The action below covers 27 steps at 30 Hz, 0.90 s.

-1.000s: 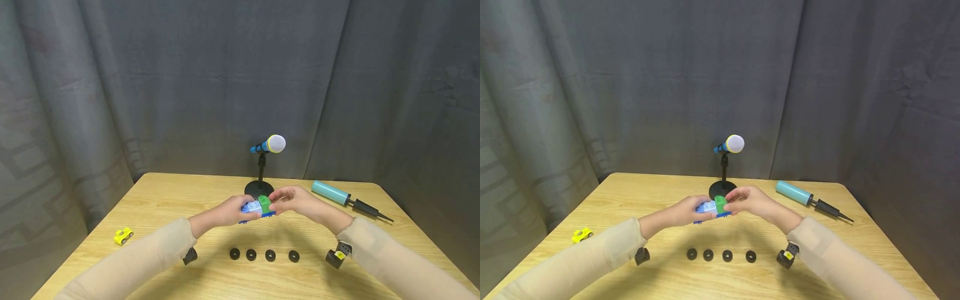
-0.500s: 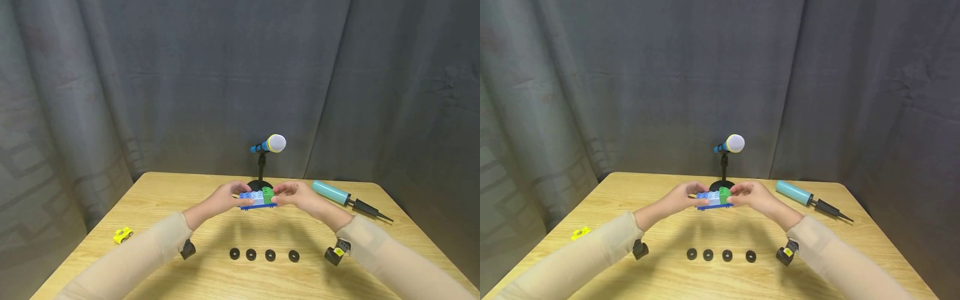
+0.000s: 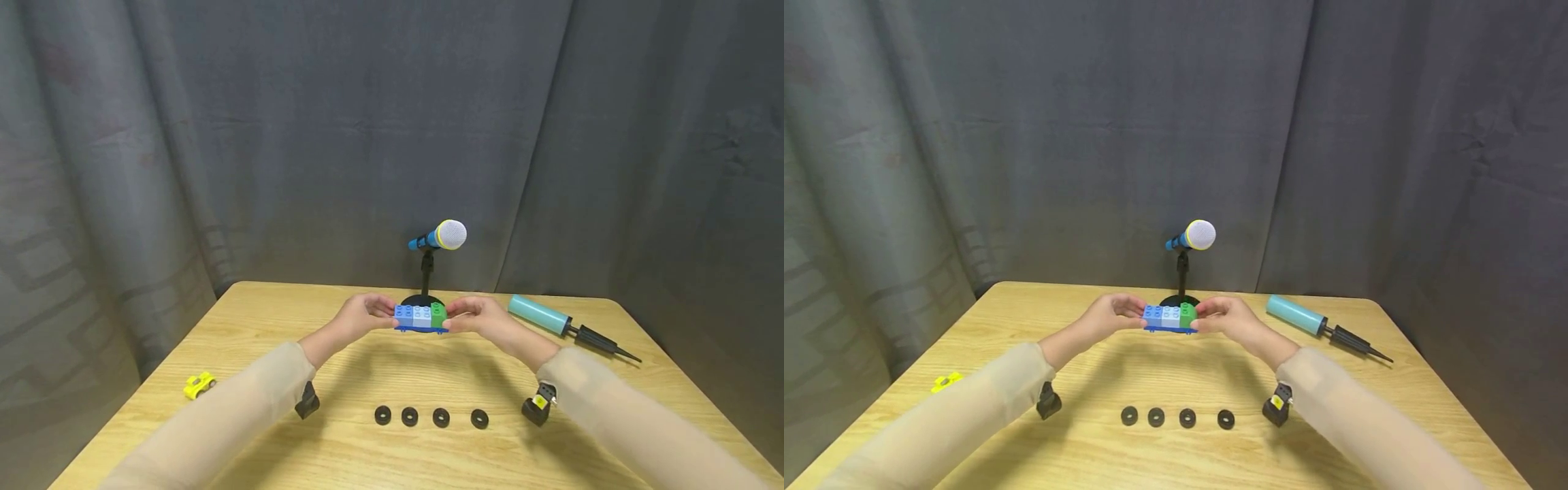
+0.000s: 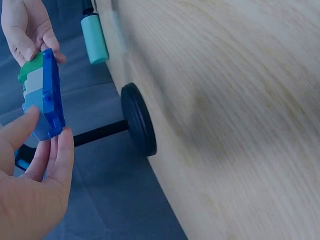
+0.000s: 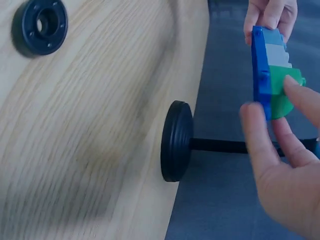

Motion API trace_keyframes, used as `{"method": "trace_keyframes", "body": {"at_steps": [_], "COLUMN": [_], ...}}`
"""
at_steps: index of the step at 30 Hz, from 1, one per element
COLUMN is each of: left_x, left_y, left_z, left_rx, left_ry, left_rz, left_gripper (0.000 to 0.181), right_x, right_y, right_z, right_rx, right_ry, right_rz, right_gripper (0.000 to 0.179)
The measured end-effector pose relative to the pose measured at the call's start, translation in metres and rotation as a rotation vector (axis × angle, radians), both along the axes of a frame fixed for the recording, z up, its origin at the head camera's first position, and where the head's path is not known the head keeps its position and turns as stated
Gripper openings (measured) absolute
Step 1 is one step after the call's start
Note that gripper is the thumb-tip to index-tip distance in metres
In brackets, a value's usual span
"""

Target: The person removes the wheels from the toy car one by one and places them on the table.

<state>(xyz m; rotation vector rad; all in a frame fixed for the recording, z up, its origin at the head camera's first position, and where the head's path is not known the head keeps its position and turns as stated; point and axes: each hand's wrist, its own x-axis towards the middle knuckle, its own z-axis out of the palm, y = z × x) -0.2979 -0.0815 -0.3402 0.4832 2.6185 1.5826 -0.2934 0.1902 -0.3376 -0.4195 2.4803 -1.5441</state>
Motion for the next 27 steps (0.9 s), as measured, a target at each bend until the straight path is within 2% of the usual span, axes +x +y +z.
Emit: {"method": "trace_keyframes", "body": {"at_steps": [4,14,19,22,27], "left_x": [-0.006,-0.011,-0.010,-0.008,-0.007], "left_y": [0.002,0.008,0.009,0.010,0.012], "left_z": [-0.009,-0.041,-0.049,-0.054,-0.058], "left_rx": [-0.029,-0.081,-0.085,-0.101,-0.131], "left_ry": [0.034,0.010,-0.028,-0.070,-0.088], "left_rz": [0.016,0.037,0.013,0.019,0.021], "left_gripper": [0.027,0.028,0.028,0.028,0.027], "right_x": [-0.005,-0.009,-0.008,-0.007,-0.004], "right_y": [-0.004,-0.013,-0.015,-0.018,-0.021], "right_z": [-0.006,-0.030,-0.038,-0.042,-0.047], "right_rx": [0.063,0.153,0.175,0.197,0.232], "right_ry": [0.007,-0.015,-0.019,-0.035,-0.060], "right_rz": [-0.038,-0.096,-0.102,-0.121,-0.149], "right_gripper": [0.043,0.036,0.035,0.034,0.033]}}
